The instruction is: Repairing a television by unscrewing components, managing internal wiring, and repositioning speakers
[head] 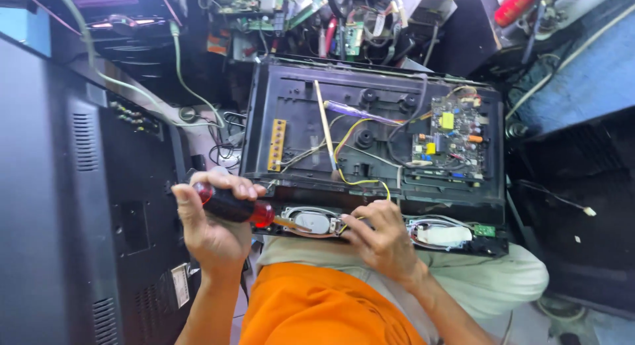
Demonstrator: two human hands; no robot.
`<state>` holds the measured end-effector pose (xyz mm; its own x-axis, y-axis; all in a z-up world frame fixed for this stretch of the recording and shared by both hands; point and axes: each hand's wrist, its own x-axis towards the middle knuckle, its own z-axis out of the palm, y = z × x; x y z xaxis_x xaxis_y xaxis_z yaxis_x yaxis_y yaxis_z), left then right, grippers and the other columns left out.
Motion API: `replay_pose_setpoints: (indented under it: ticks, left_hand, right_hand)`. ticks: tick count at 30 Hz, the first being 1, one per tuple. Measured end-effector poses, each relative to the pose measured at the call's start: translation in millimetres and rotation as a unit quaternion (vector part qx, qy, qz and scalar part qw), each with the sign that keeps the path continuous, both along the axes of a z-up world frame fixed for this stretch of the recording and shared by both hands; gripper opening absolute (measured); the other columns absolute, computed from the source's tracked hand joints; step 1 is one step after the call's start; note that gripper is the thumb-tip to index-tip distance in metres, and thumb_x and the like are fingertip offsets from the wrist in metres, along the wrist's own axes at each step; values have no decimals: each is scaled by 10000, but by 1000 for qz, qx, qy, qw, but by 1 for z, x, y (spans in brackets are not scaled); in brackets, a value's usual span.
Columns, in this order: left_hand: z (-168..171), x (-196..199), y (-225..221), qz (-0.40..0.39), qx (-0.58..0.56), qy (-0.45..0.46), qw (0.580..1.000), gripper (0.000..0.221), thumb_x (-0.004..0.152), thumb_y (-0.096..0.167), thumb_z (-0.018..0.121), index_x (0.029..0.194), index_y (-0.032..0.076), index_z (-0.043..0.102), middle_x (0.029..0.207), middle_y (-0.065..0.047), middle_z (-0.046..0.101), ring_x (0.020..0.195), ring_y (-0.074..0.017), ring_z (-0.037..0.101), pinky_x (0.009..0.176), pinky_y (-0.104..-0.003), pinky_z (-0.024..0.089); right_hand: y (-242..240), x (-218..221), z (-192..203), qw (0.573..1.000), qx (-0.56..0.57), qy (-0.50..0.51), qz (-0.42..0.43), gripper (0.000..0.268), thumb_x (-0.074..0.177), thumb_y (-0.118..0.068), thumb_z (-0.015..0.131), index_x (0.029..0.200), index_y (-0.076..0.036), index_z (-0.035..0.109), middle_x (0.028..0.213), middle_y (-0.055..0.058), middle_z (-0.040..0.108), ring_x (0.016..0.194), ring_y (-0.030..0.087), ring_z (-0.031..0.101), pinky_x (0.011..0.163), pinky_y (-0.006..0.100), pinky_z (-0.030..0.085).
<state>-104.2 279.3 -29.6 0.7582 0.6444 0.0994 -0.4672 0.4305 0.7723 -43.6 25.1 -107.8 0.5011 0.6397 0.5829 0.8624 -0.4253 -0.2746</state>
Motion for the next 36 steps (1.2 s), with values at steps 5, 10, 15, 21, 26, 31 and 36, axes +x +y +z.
replay_pose_setpoints:
  ticks: [5,10,15,21,26,31,36]
  left_hand:
    - [1,-15,8,-2,4,9,1000,541,1088,544,280,946,83,526,718,-131,529,733,-279,621,846,-464,606]
    - [9,-21,6,-77,-76,-45,993,476,1074,520,422,1007,74,573,857,-81,584,834,-206,588,853,-397,511]
    - [16,-20,10,-49,-47,-34,997,489,1070,532,404,997,79,573,838,-73,582,813,-204,588,836,-400,523]
    - [20,-21,13,-16,1,-18,1000,494,1060,554,405,1002,88,559,850,-67,587,815,-192,592,859,-393,538]
    - [13,-24,8,35,141,4,989,544,1044,617,488,1001,76,523,857,-78,617,805,-192,627,872,-381,582]
    - [6,-28,-4,52,213,23,975,564,1056,630,492,1030,68,524,897,-69,626,856,-184,633,901,-350,579]
    - [-7,-15,-11,97,250,9,963,586,1057,585,453,944,19,559,798,-120,647,785,-243,666,834,-360,574]
  right_hand:
    - [22,-9,-10,997,-36,55,36,507,965,-551,613,1248,-137,683,1144,40,677,1063,230,630,1086,475,378]
    - [47,-19,10,993,-64,83,-49,642,821,-563,745,1265,-105,681,1172,-12,665,1053,181,598,1129,514,234]
    - [58,-21,13,990,-91,91,-59,468,861,-506,713,1127,-120,716,1090,-11,680,1012,190,578,1106,546,197]
    - [60,-22,9,990,-99,82,-54,470,918,-517,631,1131,-100,680,1068,6,669,990,193,585,1115,582,189]
    - [57,-31,8,987,-91,111,-65,531,882,-491,680,1219,-81,665,1148,0,681,1007,196,589,1141,631,154]
    - [58,-32,29,993,-65,83,-52,456,880,-359,732,1233,-79,659,1254,47,640,1089,226,584,1134,553,266]
    - [75,-1,19,965,13,222,138,316,918,-53,602,1230,-50,650,1148,107,693,1038,334,643,970,463,492]
